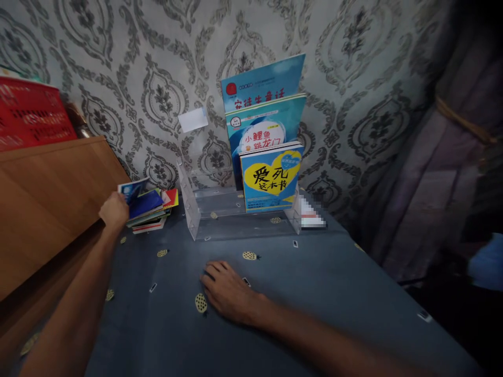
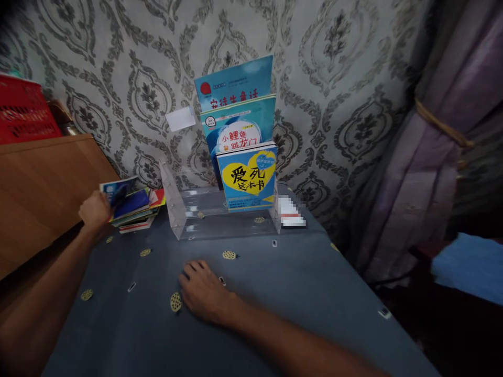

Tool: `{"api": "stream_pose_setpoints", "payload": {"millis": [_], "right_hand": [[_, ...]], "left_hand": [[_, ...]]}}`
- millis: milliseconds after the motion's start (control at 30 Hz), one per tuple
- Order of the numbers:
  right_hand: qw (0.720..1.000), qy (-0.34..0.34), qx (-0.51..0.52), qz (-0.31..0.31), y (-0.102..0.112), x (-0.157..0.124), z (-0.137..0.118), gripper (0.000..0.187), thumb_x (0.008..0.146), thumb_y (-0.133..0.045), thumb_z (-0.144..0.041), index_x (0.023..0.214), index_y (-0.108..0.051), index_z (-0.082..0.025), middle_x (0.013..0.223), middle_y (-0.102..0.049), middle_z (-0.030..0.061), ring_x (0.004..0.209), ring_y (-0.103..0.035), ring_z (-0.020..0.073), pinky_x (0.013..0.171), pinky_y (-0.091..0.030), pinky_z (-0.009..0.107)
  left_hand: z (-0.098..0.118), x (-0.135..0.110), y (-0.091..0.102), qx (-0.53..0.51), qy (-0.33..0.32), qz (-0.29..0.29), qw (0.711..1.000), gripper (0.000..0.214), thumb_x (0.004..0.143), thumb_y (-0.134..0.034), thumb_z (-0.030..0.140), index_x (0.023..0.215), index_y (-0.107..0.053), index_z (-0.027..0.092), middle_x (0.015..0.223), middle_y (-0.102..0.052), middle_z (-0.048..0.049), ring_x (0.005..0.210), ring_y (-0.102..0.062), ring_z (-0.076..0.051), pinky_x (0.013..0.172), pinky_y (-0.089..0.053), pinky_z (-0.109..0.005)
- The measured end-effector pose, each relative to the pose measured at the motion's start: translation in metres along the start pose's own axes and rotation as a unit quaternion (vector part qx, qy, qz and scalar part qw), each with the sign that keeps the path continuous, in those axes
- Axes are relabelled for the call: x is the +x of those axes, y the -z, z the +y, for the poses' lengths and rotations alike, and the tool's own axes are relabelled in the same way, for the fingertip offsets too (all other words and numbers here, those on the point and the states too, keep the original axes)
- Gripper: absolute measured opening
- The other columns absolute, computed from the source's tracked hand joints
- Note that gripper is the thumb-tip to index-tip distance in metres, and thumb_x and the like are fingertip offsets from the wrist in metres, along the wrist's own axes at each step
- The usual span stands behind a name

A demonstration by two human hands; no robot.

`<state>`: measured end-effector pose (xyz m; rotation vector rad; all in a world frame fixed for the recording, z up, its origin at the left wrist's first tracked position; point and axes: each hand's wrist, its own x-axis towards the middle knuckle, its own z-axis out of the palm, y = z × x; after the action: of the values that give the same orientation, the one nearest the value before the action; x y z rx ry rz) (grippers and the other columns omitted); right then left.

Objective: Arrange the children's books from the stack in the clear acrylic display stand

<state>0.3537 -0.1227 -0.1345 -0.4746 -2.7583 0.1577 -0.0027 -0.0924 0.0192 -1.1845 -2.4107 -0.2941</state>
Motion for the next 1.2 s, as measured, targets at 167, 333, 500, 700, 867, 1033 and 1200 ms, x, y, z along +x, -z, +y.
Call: {"api": "stream_pose_setpoints", "payload": {"millis": [167,333,500,700,867,1033,1200], "right_hand": [[1.000,-0.002,-0.001,-0.003,0.001,0.000,-0.001,0.017,0.101,-0.052,-0.024,0.105,-0.065,-0.013,0.115,-0.065,0.0131,0.114,-0.056,0.0260,0.100,-0.045,0.041],[1.000,-0.003,0.016,0.008,0.001,-0.001,-0.001,0.016,0.100,-0.053,-0.022,0.105,-0.065,-0.013,0.117,-0.064,0.0138,0.114,-0.055,0.0260,0.100,-0.045,0.042],[1.000,0.000,0.026,0.003,-0.004,0.000,0.001,0.017,0.100,-0.053,-0.022,0.106,-0.065,-0.012,0.115,-0.063,0.0141,0.116,-0.054,0.0265,0.102,-0.044,0.043],[1.000,0.004,0.027,0.006,-0.008,0.000,0.002,0.016,0.100,-0.052,-0.021,0.109,-0.063,-0.013,0.120,-0.062,0.0134,0.119,-0.054,0.0266,0.103,-0.044,0.044],[0.999,0.001,0.034,0.004,-0.002,-0.001,0.001,0.016,0.100,-0.052,-0.021,0.107,-0.064,-0.013,0.120,-0.062,0.0142,0.117,-0.054,0.0258,0.103,-0.044,0.043],[0.999,0.000,0.042,0.006,0.000,-0.001,0.002,0.016,0.100,-0.053,-0.022,0.108,-0.064,-0.013,0.119,-0.063,0.0141,0.117,-0.054,0.0257,0.104,-0.044,0.043],[0.999,0.002,0.040,0.002,-0.001,0.001,0.003,0.018,0.100,-0.054,-0.023,0.109,-0.065,-0.012,0.120,-0.063,0.0147,0.119,-0.055,0.0274,0.104,-0.045,0.044]], "left_hand": [[-0.009,-0.017,0.035,-0.048,0.121,0.143,0.981,0.066,0.102,-0.002,0.040,0.134,-0.052,0.013,0.121,-0.068,-0.0202,0.113,-0.064,-0.040,0.082,-0.051,-0.054],[-0.001,-0.100,0.032,-0.048,-0.015,0.101,0.994,0.060,0.101,-0.014,0.050,0.126,-0.059,0.021,0.128,-0.065,-0.0135,0.114,-0.065,-0.036,0.086,-0.052,-0.047],[0.008,-0.180,0.014,-0.102,-0.195,-0.044,0.975,0.046,0.098,-0.031,0.048,0.090,-0.071,0.028,0.093,-0.074,-0.0077,0.087,-0.071,-0.028,0.076,-0.055,-0.040],[0.017,-0.138,-0.014,-0.039,-0.179,-0.036,0.982,0.043,0.097,-0.037,0.033,0.129,-0.060,0.015,0.137,-0.062,-0.0166,0.128,-0.058,-0.030,0.106,-0.048,-0.044],[0.021,-0.088,-0.055,0.045,-0.137,-0.021,0.989,0.061,0.100,-0.034,0.033,0.155,-0.031,0.006,0.164,-0.026,-0.0216,0.153,-0.023,-0.034,0.119,-0.024,-0.065],[0.020,-0.056,-0.078,0.044,-0.124,-0.048,0.990,0.068,0.101,-0.034,0.041,0.156,-0.027,0.002,0.164,-0.024,-0.0237,0.154,-0.020,-0.036,0.115,-0.018,-0.074],[0.013,-0.050,-0.084,0.003,-0.137,-0.018,0.990,0.068,0.100,-0.036,0.042,0.156,-0.028,0.004,0.163,-0.025,-0.0247,0.154,-0.021,-0.037,0.116,-0.018,-0.073]]}}
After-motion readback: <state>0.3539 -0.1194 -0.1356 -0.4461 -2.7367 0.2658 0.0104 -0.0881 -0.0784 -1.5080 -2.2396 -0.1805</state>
